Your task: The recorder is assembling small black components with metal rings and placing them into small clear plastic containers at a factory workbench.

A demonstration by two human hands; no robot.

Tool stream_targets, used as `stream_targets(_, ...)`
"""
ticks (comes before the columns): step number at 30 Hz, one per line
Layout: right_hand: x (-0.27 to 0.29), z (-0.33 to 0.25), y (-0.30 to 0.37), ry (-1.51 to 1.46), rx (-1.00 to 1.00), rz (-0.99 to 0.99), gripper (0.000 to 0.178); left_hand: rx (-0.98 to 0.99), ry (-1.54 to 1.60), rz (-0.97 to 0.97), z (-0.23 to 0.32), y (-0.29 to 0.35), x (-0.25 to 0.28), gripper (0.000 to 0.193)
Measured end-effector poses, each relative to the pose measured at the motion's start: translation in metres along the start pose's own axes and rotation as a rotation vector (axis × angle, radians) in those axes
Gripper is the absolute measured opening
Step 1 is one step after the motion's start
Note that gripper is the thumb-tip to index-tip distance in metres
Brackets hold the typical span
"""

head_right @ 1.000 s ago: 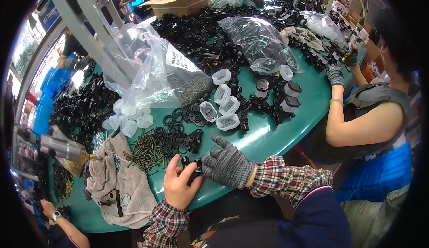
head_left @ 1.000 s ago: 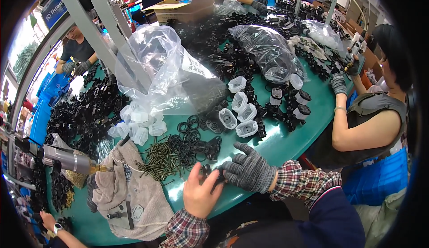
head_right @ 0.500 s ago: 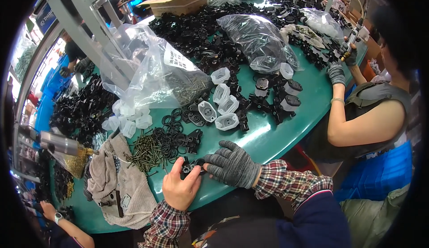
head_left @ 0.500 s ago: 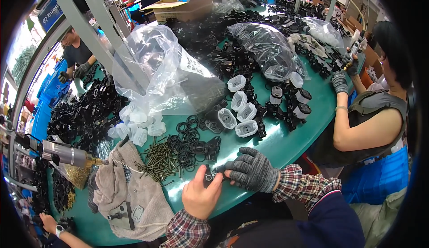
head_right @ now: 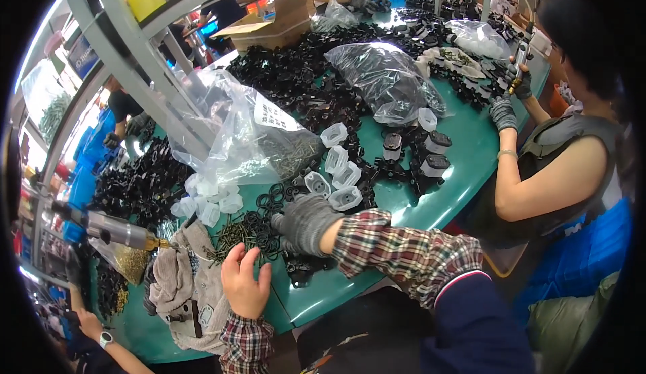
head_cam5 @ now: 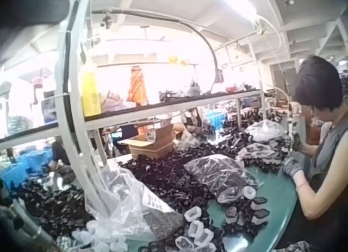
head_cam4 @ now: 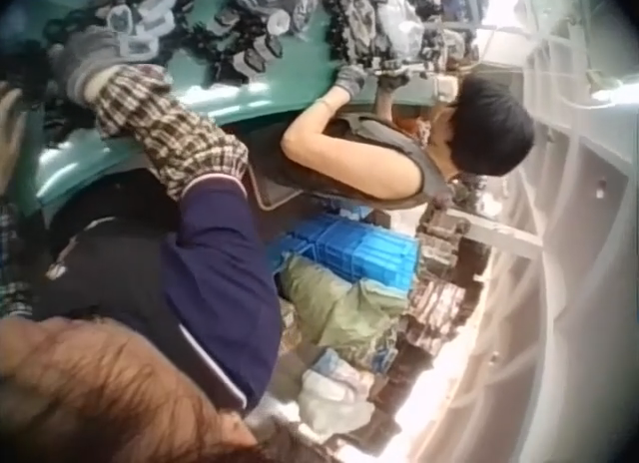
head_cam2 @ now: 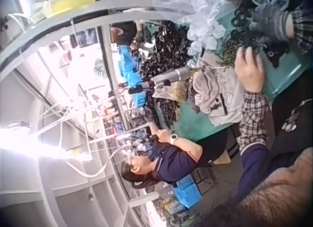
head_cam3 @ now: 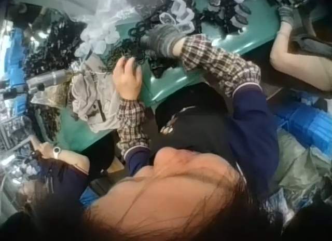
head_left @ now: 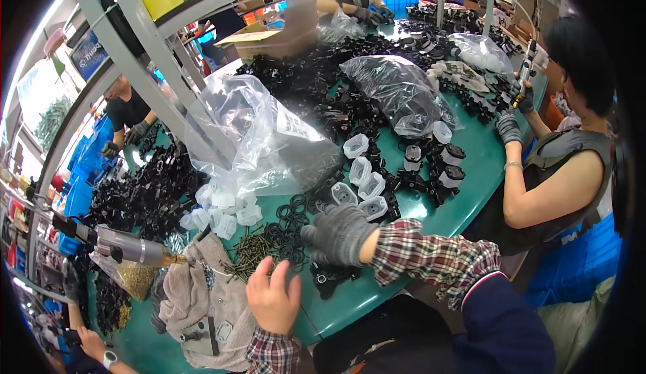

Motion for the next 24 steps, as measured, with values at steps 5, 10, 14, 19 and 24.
stream_targets(5,0.008,-0.002,-0.006,0.068,0.034,-0.067,0.036,-0.1,-0.24,-0.081,0.003,-0.036,-0.009,0.034)
stream_targets(10,0.014,-0.011,-0.009,0.051,0.161,0.07,0.034,-0.129,-0.273,-0.196,-0.023,-0.034,-0.029,0.023)
stream_targets(14,0.013,-0.006,-0.004,-0.069,0.223,0.194,0.031,-0.116,-0.173,-0.113,-0.029,-0.039,-0.026,0.014)
stream_targets(19,0.029,0.006,0.005,-0.339,0.252,0.437,0.027,0.004,0.09,-0.053,-0.025,-0.054,-0.003,0.011)
stream_targets(24,0.029,0.019,0.002,-0.637,0.252,0.465,0.021,0.022,0.506,-0.171,0.001,-0.071,-0.012,0.013)
Point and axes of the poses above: each hand's wrist, its own y-axis away from the middle knuckle, its own x-axis out of the back of the hand, z = x × y, the point moved 10 cm from there along -y, towards the middle knuckle, and after that the axes turned 9 degrees about x, right-handed, at the moved point
